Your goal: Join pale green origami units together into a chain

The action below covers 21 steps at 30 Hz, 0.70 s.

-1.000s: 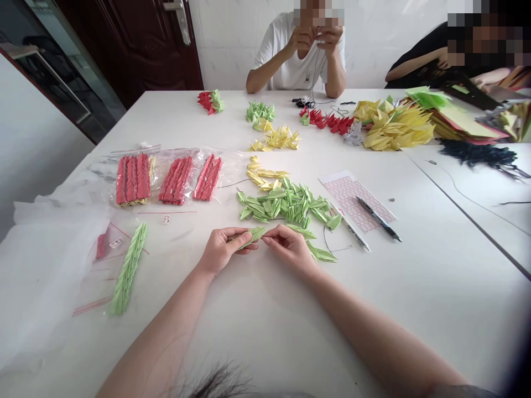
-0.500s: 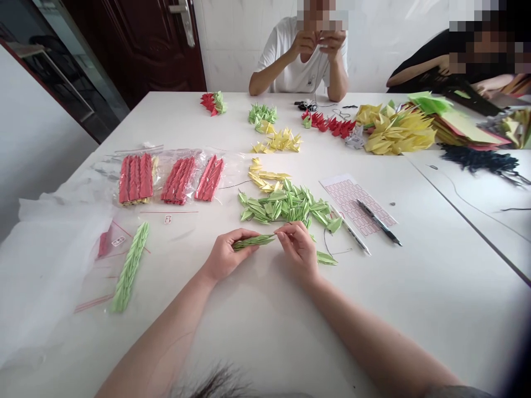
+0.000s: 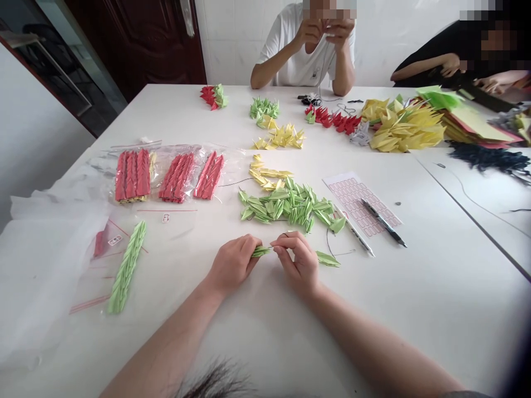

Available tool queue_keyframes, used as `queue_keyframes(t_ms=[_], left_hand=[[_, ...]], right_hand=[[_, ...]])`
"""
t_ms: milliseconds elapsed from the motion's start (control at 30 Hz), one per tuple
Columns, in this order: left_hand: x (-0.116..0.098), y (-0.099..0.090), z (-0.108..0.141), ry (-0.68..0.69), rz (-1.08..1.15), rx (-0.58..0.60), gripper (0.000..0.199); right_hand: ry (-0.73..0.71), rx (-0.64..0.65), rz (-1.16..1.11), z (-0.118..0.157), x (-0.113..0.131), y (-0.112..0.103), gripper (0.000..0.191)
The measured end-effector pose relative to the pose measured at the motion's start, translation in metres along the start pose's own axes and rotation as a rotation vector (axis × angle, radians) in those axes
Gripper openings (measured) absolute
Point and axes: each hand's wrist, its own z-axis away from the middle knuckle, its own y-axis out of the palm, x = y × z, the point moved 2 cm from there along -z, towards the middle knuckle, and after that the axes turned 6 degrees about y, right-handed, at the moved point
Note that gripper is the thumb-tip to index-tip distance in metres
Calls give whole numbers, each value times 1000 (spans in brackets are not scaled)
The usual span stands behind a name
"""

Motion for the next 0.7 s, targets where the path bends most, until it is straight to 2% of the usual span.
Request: queue_keyframes(t_ms=[133,300,533,700], left_hand=[[0,0,1,21,28,44,10],[1,2,1,-30,43,83,13],[1,3,3,-11,-55,61,16],[3,2,4,-86,-9,81,18]], right_hand=[[31,-20,5,-1,-2,-1,16],[37,12,7,-2,-1,-1,15],[59,33,10,-2,-4,0,12],[89,34,2,-3,-9,1,11]])
